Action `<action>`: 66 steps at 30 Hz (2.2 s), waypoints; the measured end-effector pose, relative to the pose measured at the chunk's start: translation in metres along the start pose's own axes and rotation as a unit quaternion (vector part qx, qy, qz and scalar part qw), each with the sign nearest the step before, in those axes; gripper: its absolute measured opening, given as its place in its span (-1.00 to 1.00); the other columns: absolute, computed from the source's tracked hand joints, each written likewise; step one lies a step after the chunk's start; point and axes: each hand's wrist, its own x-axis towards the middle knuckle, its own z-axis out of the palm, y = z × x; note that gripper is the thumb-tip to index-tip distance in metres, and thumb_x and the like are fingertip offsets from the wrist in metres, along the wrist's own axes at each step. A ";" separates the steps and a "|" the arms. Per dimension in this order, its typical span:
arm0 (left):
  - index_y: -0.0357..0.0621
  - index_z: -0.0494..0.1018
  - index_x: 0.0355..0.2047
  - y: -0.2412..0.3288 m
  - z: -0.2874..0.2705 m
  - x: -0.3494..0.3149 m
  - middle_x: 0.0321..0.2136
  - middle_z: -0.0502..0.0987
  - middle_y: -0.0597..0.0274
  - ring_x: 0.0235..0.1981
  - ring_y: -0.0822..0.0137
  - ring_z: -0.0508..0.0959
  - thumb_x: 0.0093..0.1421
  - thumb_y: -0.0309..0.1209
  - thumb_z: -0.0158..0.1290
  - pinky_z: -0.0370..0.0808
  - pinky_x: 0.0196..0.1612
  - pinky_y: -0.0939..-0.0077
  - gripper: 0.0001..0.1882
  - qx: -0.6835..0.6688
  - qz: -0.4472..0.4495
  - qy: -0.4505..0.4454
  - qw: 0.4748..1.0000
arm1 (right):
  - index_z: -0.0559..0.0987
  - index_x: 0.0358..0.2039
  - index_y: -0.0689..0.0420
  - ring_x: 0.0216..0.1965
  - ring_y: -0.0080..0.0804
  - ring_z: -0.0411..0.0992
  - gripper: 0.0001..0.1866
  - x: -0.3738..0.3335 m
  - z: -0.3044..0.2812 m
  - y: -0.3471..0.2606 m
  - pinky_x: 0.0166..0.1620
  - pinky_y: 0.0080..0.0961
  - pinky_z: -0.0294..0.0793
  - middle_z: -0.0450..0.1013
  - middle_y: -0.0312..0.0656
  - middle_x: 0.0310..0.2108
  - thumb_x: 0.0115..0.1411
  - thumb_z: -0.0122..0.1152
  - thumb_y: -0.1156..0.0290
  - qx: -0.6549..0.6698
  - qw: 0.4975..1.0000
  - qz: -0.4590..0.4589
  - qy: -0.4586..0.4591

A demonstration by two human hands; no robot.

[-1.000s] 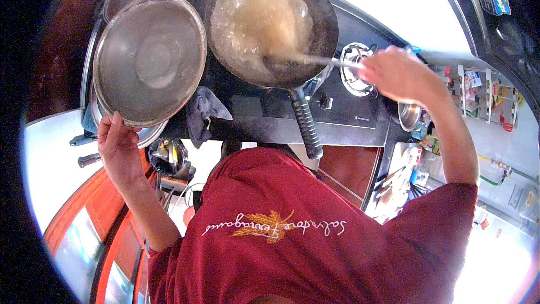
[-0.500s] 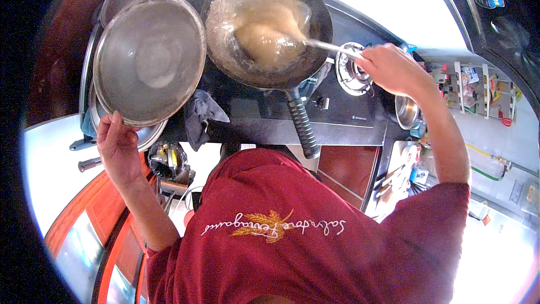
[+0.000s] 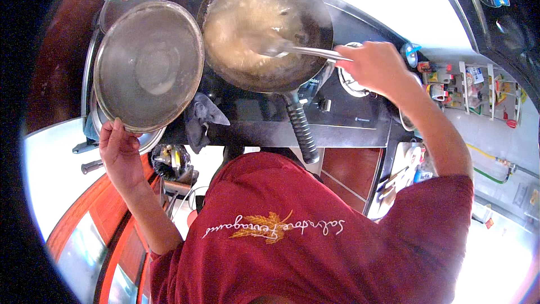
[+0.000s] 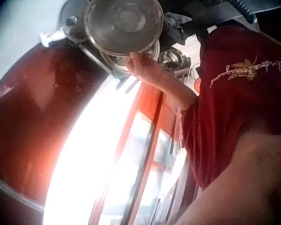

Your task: The person stirs a thick, translucent mixture in a pan on a stove using a spatula, briefly leaves the pan to retrieve a small bowl, and pours a liquid into the mixture.

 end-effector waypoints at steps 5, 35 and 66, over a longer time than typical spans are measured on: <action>-0.17 0.37 -0.45 -0.001 0.006 0.003 -0.64 0.47 0.27 -0.64 0.53 0.45 0.14 -0.45 0.02 0.25 -0.67 0.81 -0.92 -0.018 0.010 0.008 1.000 | 0.43 -0.25 -0.01 -0.52 -0.27 0.48 -0.71 0.005 0.008 0.047 -0.52 -0.33 0.47 0.46 -0.20 -0.57 0.19 -0.09 0.08 -0.089 0.992 0.062 -0.066; -0.16 0.36 -0.43 -0.002 0.011 -0.022 -0.61 0.47 0.27 -0.65 0.56 0.42 0.13 -0.46 0.03 0.26 -0.65 0.81 -0.93 0.069 0.047 0.125 0.989 | 0.56 -0.27 -0.11 -0.24 -0.50 0.34 -0.76 0.136 0.002 0.074 0.00 -0.32 0.09 0.41 -0.45 -0.42 0.00 0.21 0.22 -0.007 0.929 -0.174 0.327; -0.12 0.35 -0.45 -0.009 -0.005 -0.015 -0.61 0.38 0.41 -0.64 0.60 0.30 0.14 -0.40 0.04 0.19 -0.61 0.77 -0.89 0.047 0.047 0.076 0.995 | 0.56 -0.38 -0.02 -0.41 -0.27 0.48 -0.60 0.054 -0.003 0.096 -0.32 -0.24 0.43 0.47 -0.22 -0.50 0.13 -0.07 -0.07 -0.140 0.990 0.030 0.016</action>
